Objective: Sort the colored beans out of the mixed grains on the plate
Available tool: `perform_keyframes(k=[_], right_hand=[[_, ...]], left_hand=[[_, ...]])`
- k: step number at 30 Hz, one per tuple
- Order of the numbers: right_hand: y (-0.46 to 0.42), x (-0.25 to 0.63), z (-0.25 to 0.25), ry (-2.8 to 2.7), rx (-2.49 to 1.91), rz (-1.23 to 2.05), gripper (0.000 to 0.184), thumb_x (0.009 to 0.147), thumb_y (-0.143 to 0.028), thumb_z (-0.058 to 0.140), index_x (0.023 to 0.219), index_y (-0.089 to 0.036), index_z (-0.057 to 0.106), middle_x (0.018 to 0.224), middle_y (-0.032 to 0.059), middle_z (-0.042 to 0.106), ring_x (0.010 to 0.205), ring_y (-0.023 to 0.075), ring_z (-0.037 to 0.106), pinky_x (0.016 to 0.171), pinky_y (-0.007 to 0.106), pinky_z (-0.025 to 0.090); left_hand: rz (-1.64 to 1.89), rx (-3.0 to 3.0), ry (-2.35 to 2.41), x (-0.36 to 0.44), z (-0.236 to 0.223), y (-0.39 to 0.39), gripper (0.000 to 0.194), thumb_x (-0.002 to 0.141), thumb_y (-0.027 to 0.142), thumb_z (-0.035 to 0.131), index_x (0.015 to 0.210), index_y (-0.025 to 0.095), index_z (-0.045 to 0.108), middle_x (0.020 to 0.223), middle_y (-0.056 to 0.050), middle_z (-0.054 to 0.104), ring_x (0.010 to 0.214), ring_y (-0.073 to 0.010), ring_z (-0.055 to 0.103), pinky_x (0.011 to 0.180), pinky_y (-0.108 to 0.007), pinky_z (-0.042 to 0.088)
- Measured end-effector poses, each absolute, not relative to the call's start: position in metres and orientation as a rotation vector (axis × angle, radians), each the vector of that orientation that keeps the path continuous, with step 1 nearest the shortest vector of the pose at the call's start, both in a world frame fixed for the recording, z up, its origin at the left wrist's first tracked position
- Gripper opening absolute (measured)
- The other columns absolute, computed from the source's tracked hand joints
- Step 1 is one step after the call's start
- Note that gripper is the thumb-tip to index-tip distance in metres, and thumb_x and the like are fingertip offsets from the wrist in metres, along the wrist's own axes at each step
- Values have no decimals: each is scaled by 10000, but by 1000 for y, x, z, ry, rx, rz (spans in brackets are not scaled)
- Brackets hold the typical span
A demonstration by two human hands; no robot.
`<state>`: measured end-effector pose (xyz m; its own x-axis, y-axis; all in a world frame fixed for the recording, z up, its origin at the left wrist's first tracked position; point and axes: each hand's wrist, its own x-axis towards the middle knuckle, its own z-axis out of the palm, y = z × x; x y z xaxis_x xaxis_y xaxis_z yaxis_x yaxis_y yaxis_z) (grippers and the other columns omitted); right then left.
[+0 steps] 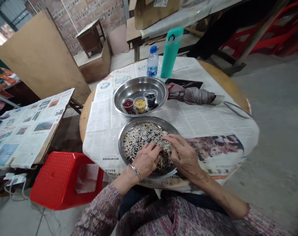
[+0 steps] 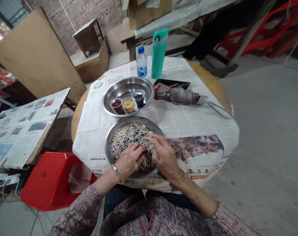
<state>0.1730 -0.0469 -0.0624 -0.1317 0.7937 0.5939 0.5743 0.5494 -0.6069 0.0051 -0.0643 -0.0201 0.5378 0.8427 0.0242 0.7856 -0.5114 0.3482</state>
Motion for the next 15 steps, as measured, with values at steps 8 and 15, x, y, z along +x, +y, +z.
perform_keyframes(k=[8, 15], right_hand=[[-47, 171, -63, -1811, -1117, 243, 367, 908, -94, 403, 1181, -215, 617, 1127, 113, 641, 1077, 238, 612, 966, 434, 511], [-46, 172, -60, -1819, -1124, 246, 366, 900, -86, 395, 1149, -214, 631, 1081, 113, 650, 1033, 243, 622, 924, 442, 527]], left_hand=[[154, 2639, 1512, 11, -22, -26, 315, 871, 246, 626, 1176, 209, 556, 1291, -109, 515, 1146, -300, 484, 936, -460, 497], [154, 2492, 1616, -21, -20, -36, 224, 914, 41, 445, 1008, 191, 581, 968, -60, 580, 867, -189, 573, 767, -306, 527]])
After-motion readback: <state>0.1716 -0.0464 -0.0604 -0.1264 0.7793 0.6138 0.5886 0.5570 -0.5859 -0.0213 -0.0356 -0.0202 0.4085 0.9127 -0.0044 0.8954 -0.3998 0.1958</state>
